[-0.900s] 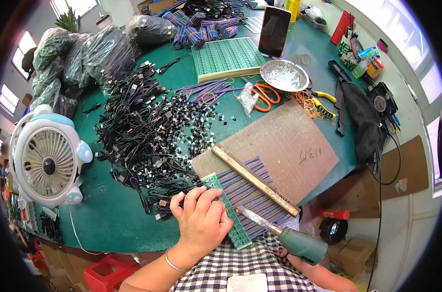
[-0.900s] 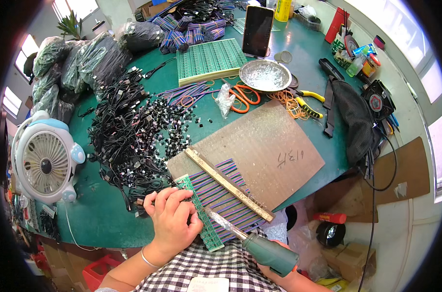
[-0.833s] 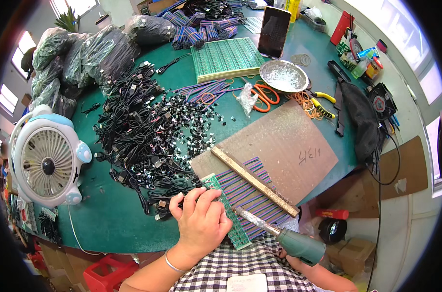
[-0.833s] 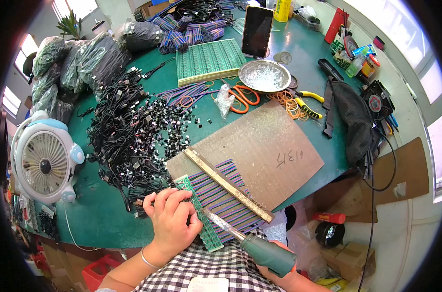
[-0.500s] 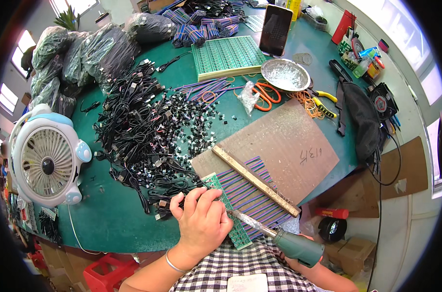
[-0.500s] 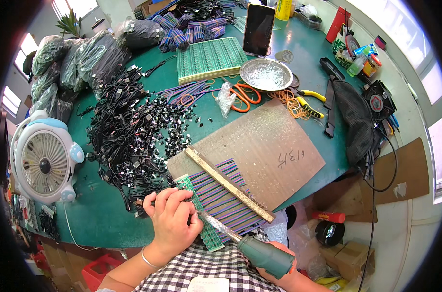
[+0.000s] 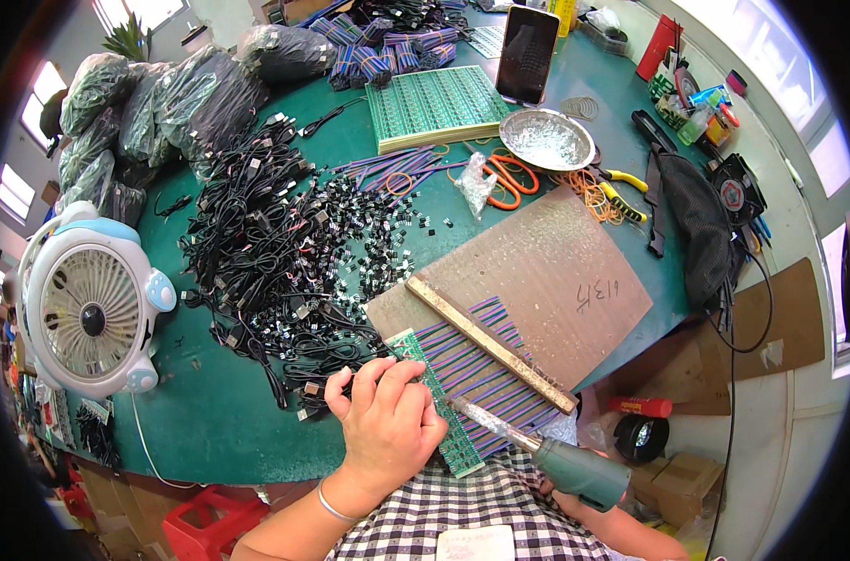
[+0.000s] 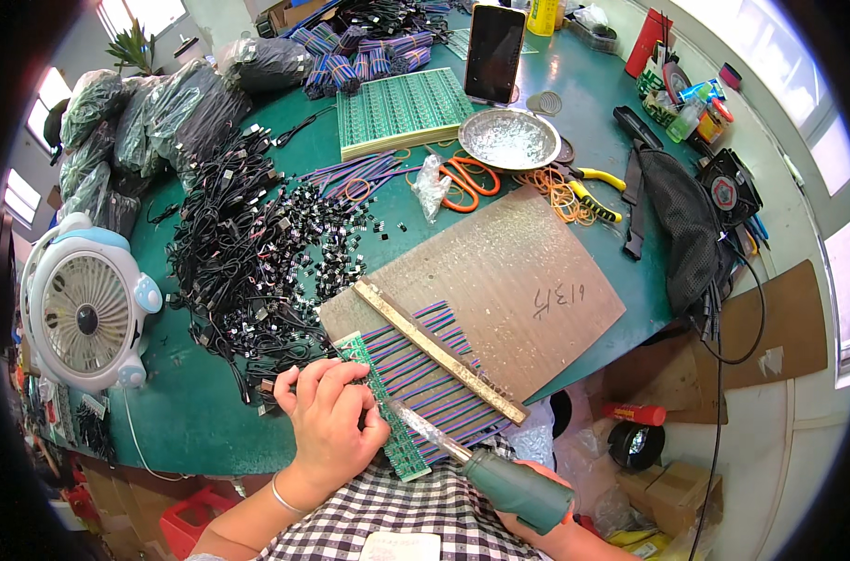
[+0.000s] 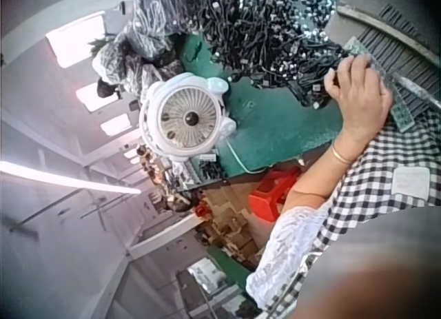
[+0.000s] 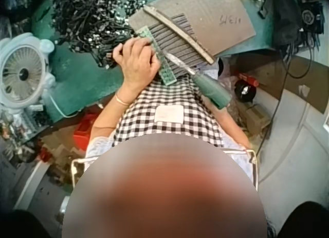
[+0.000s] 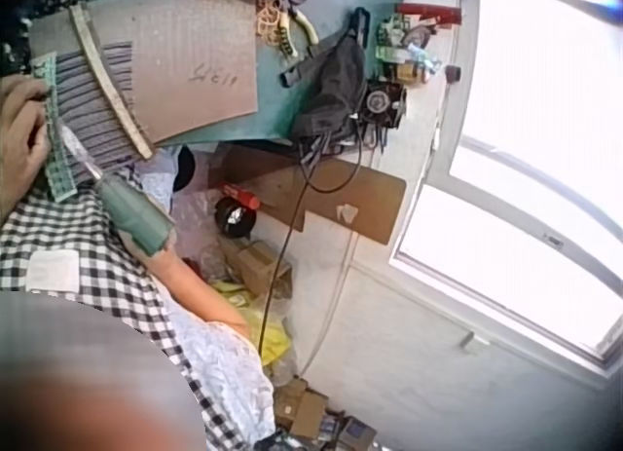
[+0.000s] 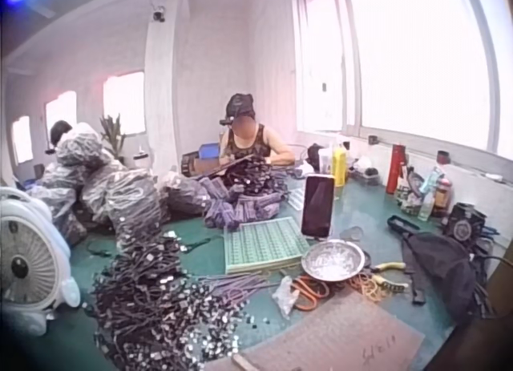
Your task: The person applies hot glue to wires and sensors on a circuit board using a hot glue gun to secure them.
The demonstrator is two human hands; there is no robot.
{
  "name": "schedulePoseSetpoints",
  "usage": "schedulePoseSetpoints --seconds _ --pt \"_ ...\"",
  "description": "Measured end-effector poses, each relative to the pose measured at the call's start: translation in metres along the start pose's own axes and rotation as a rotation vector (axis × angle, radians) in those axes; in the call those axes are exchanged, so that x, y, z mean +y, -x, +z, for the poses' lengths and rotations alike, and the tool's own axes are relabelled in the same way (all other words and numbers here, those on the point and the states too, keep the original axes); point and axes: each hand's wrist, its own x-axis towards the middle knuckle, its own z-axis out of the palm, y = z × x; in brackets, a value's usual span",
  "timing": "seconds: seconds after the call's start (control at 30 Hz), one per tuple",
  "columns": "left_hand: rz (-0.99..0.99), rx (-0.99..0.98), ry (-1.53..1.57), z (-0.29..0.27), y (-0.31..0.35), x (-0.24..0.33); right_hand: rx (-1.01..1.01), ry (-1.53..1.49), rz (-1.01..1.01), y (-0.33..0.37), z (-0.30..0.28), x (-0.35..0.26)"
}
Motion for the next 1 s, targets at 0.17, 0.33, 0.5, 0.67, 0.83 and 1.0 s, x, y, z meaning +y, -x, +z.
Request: schedulePoseSetpoints --seconds 0.17,0.33,0.5,0.67,0.83,1.0 --pt "-0.001 0.003 0.002 0.000 0.000 0.000 0.010 -0.056 0.042 0.003 0.007 0.004" --pt "0.001 -0.009 -0.005 0.000 0.000 0.001 -0.052 -0.627 0.073 -0.005 0.011 0.005" --pt "-0.009 -0.016 0.006 -0.001 0.000 -0.001 -0.038 0.182 -0.043 -0.006 -0.004 -0.006" --pt "-0.004 -0.008 0.019 -0.001 -0.001 0.001 0.087 -0.289 0.116 -0.013 -0.001 -0.023" --pt "-0.009 -0.006 0.018 0.001 0.002 -0.001 0.216 -0.354 0.045 -0.021 -0.012 -0.025" --pt "-0.016 -0.015 0.062 -0.002 0.001 -0.004 0.057 -0.313 0.124 -0.012 -0.014 -0.024"
